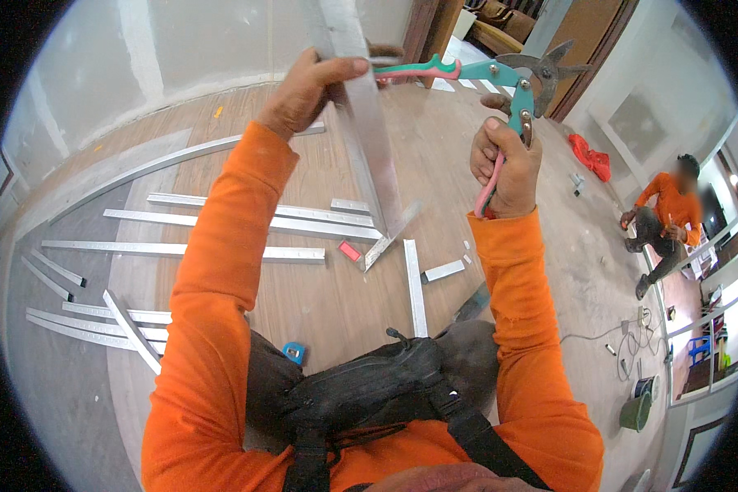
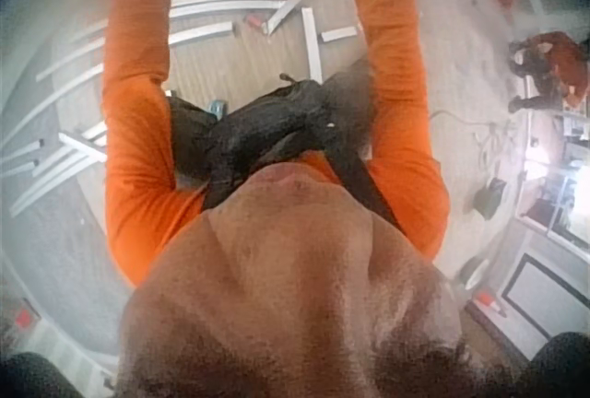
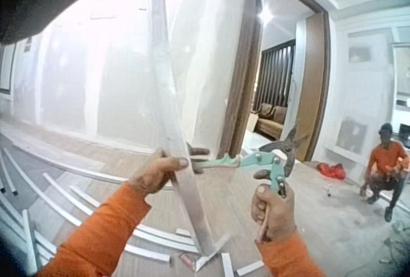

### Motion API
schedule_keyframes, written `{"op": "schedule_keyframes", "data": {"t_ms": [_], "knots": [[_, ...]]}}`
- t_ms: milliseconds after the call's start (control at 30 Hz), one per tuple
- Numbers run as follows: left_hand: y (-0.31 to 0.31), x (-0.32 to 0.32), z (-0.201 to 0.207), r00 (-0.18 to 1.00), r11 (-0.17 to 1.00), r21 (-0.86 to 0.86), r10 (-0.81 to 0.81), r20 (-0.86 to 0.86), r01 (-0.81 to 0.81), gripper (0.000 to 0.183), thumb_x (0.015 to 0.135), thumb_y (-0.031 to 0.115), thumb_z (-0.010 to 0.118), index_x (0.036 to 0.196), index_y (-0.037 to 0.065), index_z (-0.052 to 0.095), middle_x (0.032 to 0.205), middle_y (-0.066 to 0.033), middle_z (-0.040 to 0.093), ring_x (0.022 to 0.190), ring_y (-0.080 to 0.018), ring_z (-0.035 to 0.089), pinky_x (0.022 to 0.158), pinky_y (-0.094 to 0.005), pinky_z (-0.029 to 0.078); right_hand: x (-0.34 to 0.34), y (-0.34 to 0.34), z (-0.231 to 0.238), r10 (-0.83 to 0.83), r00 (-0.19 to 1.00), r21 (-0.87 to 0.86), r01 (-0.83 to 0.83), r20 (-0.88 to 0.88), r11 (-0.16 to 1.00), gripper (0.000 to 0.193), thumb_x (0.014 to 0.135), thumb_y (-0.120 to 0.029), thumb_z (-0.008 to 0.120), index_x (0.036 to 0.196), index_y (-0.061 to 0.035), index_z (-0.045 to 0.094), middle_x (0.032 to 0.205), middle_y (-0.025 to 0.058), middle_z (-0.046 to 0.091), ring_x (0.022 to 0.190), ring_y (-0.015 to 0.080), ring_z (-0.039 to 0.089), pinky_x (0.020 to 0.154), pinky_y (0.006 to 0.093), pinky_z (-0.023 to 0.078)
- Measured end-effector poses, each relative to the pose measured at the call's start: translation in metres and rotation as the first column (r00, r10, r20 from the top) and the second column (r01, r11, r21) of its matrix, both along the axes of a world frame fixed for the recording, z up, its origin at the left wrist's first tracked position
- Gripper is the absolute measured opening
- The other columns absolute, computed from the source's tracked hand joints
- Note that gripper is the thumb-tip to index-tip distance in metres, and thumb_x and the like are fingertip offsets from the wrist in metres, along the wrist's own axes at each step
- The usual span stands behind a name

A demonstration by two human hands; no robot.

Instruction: The person measures and marks a metal profile with a ruler and marker, then uses an angle grinder to cut the profile, creating sparks. After cutting, the person uses tin snips to trim and shape the edges of the metal piece.

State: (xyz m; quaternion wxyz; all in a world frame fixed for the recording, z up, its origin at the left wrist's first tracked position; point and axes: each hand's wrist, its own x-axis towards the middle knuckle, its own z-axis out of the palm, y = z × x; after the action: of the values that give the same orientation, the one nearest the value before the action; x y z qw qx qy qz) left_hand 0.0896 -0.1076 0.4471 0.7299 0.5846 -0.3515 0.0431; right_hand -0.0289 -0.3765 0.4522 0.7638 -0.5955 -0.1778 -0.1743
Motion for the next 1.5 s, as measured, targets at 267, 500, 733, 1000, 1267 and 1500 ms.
{"op": "schedule_keyframes", "data": {"t_ms": [267,500,733,1000,1267,1500], "knots": [[-0.062,-0.021,-0.015,0.976,0.959,0.177,0.214,0.050,-0.219,0.036,0.088,0.030,0.072,0.107,-0.001,0.076,0.098,-0.0073,0.076,0.088,-0.0151,0.068,0.084,-0.0311,0.052,0.014,0.018,-0.011,-0.184,0.926,-0.004,0.196,0.331,0.981,0.044,0.090,-0.017,0.067,0.128,0.0013,0.057,0.093,0.0050,0.063,0.075,0.0092,0.059,0.069,0.0283,0.057],[-0.090,-0.024,-0.037,0.989,0.999,-0.003,0.042,-0.143,-0.043,0.032,0.089,0.025,0.068,0.108,-0.001,0.072,0.092,-0.0076,0.074,0.085,-0.0179,0.068,0.078,-0.0325,0.053,0.021,0.005,-0.011,0.251,0.923,0.055,-0.278,0.293,0.959,0.073,0.085,-0.012,0.068,0.150,-0.0019,0.036,0.143,0.0252,0.054,0.134,0.0335,0.054,0.119,0.0462,0.035],[-0.093,-0.016,-0.041,0.901,0.958,-0.271,-0.194,-0.388,0.089,0.036,0.089,0.024,0.067,0.113,-0.003,0.066,0.101,-0.0172,0.071,0.084,-0.0264,0.072,0.080,-0.0373,0.060,0.035,0.001,-0.020,0.001,0.938,-0.019,0.006,0.347,1.000,0.060,0.092,-0.014,0.066,0.146,-0.0029,0.041,0.117,0.0174,0.065,0.111,0.0303,0.066,0.103,0.0481,0.050],[0.068,0.085,-0.050,0.897,0.774,-0.545,0.065,-0.437,-0.322,0.040,0.091,0.045,0.067,0.087,0.007,0.057,0.071,-0.0074,0.059,0.057,-0.0208,0.060,0.055,-0.0364,0.057,0.003,-0.032,-0.099,-0.041,0.987,-0.508,-0.045,-0.158,0.860,0.037,0.091,-0.013,0.068,0.125,0.0000,0.060,0.102,0.0097,0.067,0.087,0.0180,0.066,0.081,0.0328,0.055],[0.170,0.077,-0.041,0.945,0.597,-0.732,0.194,-0.264,-0.327,0.041,0.092,0.046,0.068,0.082,0.009,0.053,0.070,-0.0041,0.055,0.058,-0.0164,0.057,0.056,-0.0321,0.054,-0.031,0.016,-0.142,0.200,0.879,-0.577,-0.441,-0.433,0.687,0.038,0.084,-0.009,0.063,0.120,0.0010,0.060,0.095,0.0068,0.066,0.088,0.0138,0.061,0.080,0.0295,0.050],[0.186,0.058,-0.023,0.973,0.641,-0.735,0.199,-0.116,-0.219,0.033,0.091,0.039,0.069,0.088,0.009,0.054,0.074,-0.0038,0.055,0.059,-0.0157,0.057,0.057,-0.0329,0.054,-0.023,0.043,-0.131,0.218,0.803,-0.594,-0.565,-0.554,0.573,0.045,0.085,-0.018,0.068,0.125,-0.0018,0.059,0.091,0.0080,0.063,0.082,0.0178,0.060,0.077,0.0322,0.050]]}}
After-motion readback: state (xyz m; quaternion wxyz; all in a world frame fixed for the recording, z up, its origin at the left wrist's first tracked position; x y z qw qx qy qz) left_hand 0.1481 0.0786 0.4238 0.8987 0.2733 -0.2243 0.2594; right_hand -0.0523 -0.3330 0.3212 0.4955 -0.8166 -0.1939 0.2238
